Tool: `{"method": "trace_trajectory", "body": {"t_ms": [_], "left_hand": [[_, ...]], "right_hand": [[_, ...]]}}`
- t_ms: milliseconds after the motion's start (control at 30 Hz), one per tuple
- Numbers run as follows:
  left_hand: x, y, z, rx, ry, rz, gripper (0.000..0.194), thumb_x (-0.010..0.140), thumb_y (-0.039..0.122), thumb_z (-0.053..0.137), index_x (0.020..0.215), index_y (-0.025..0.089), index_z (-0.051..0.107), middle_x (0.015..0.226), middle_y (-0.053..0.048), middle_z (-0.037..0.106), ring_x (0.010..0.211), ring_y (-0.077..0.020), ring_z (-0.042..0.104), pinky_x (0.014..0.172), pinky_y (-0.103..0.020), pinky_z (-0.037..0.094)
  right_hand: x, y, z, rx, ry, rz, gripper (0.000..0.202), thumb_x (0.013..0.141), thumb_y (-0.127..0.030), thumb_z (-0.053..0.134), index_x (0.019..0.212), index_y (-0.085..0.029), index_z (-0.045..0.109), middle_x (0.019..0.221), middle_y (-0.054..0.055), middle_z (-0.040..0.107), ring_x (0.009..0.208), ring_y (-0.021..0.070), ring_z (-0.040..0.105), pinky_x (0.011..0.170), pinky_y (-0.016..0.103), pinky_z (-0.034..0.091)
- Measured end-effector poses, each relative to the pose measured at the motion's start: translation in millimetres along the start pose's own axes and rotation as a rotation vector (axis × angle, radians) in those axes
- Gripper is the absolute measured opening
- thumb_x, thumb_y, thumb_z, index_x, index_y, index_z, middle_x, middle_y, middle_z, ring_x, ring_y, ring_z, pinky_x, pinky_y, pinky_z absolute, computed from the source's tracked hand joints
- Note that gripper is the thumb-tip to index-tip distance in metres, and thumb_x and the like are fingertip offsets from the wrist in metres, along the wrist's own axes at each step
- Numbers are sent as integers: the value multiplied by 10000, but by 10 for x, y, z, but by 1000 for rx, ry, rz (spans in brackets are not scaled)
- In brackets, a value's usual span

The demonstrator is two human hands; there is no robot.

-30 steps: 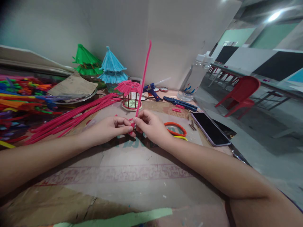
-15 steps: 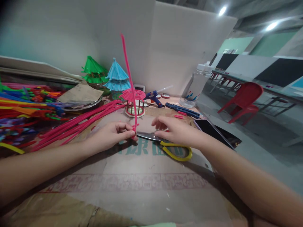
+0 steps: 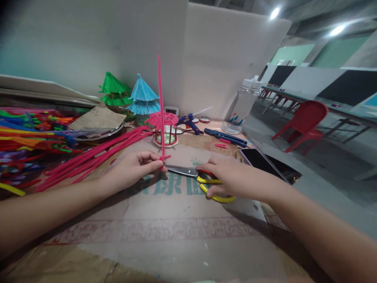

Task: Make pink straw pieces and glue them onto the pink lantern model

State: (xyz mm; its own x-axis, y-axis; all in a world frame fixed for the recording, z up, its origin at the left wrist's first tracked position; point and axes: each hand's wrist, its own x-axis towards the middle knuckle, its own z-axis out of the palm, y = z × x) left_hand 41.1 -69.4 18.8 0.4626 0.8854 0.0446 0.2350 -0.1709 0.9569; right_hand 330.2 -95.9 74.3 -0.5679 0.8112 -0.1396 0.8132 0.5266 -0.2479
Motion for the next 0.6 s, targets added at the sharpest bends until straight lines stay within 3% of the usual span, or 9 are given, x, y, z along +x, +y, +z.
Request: {"method": "trace_trajectory", "body": {"t_ms": [167,300,433,600], "left_hand": [[-25,14,12,-9,-5,-9,272,849,413,608,869,143,632,895,-75,741,770,-168,664,665,-268,474],[-22,20,19,-30,0,-4,280,851,420,607,880,141,627,905,-78,740,782,-172,671,669,-271,479],[-8,26,8,-20,23,-3,285,845,419,616,880,138,639,903,-80,742,792,-176,674,675,-270,482],[-28,43,-5,-12,64,-3,316,840,452,607,877,141,642,882,-77,734,672,-156,651,557,-250,455]], "right_hand": [[53,86,44,28,-76,-27,569,822,-401,584,1375,-295,497,1146,92,611,975,261,603,828,336,454],[70,120,47,-12,-96,-63,584,785,-314,591,1361,-288,505,1142,85,605,957,241,599,815,312,450],[104,50,89,-85,-75,-11,499,731,-298,627,1221,-233,563,1048,87,637,853,229,601,696,284,445],[138,25,101,-140,-24,102,280,801,-316,560,1056,-200,566,911,93,673,748,221,605,628,285,414]]}}
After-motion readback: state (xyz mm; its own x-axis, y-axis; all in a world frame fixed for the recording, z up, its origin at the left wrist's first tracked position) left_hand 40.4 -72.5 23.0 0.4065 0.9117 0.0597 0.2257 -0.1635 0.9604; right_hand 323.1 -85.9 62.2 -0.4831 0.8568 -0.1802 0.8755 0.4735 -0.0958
